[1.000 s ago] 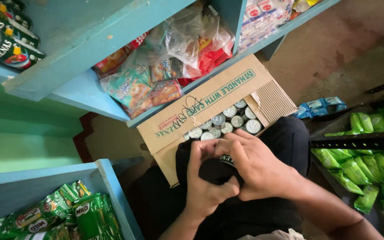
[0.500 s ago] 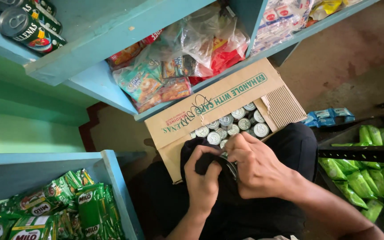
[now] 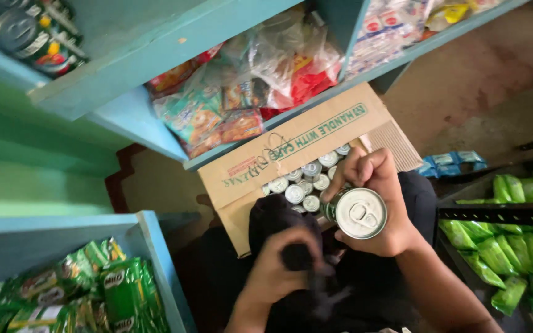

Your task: Cleaning canned goods with a cloth and organizing them onto a grocery shelf.

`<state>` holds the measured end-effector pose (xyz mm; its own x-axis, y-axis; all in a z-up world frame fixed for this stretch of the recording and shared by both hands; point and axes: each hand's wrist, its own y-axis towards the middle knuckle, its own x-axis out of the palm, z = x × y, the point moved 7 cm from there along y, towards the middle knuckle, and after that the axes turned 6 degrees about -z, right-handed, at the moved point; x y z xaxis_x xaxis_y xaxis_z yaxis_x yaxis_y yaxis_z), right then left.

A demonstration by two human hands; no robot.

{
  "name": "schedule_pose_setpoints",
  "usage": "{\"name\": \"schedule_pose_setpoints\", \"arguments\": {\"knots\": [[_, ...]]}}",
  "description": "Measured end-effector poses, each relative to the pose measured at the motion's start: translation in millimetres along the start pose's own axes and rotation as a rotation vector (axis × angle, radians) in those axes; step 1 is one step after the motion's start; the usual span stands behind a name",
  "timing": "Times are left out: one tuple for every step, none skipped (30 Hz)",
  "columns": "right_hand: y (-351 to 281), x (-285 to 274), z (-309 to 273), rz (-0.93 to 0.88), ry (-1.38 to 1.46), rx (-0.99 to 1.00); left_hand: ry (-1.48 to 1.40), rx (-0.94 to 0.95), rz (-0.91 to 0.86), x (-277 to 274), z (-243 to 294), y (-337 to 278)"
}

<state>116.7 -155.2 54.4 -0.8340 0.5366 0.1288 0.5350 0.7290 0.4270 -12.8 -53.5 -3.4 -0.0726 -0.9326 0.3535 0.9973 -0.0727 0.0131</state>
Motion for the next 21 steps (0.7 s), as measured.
{"name": "schedule_pose_setpoints", "arguments": {"knots": [[0, -2, -4, 0.014, 0.053, -0.014, -0.024, 0.070, 0.046, -6, 6, -5], [1, -2, -7, 0.028, 0.046, -0.011, -0.030, 0.063, 0.033, -14, -3, -8], [3, 0, -9, 0.015, 0.091, -0.014, -0.255, 0.046, 0.080, -27, -16, -12], [6, 2, -11, 0.001, 0.136, -0.018, -0.479, 0.028, 0.129, -39, -30, -16], [6, 4, -11, 0.001, 0.134, -0.020, -0.478, 0.030, 0.127, -37, -27, -15], [7, 6, -12, 0.003, 0.165, -0.022, -0.463, 0.058, 0.161, -39, -23, -15], [7, 9, -12, 0.004, 0.201, -0.023, -0.446, 0.083, 0.198, -41, -18, -16], [8, 11, -13, 0.004, 0.204, -0.025, -0.442, 0.083, 0.200, -41, -20, -15], [9, 14, -15, -0.005, 0.187, -0.033, -0.424, 0.112, 0.183, -41, -19, -14], [11, 17, -17, -0.013, 0.169, -0.040, -0.407, 0.141, 0.164, -40, -18, -13], [11, 18, -18, -0.010, 0.169, -0.040, -0.407, 0.139, 0.163, -43, -24, -10], [12, 20, -19, -0.017, 0.162, -0.036, -0.453, 0.227, 0.096, -42, -24, -6], [12, 21, -20, -0.024, 0.152, -0.031, -0.501, 0.317, 0.029, -41, -24, -3], [12, 21, -22, -0.022, 0.149, -0.031, -0.503, 0.316, 0.027, -42, -27, -1], [11, 21, -23, -0.024, 0.138, -0.024, -0.553, 0.339, 0.002, -42, -29, 0], [11, 22, -24, -0.026, 0.126, -0.018, -0.603, 0.362, -0.023, -42, -32, 0], [7, 21, -19, -0.027, 0.127, -0.016, -0.603, 0.362, -0.021, -40, -28, 0], [4, 19, -15, -0.014, 0.201, -0.023, -0.611, 0.372, -0.017, -39, -24, -1], [0, 17, -10, -0.002, 0.275, -0.030, -0.619, 0.382, -0.014, -38, -20, -2], [-5, 18, 1, -0.002, 0.276, -0.029, -0.620, 0.382, -0.012, -40, -23, -2], [-10, 17, 13, 0.026, 0.352, -0.021, -0.633, 0.392, -0.047, -41, -24, -2]]}}
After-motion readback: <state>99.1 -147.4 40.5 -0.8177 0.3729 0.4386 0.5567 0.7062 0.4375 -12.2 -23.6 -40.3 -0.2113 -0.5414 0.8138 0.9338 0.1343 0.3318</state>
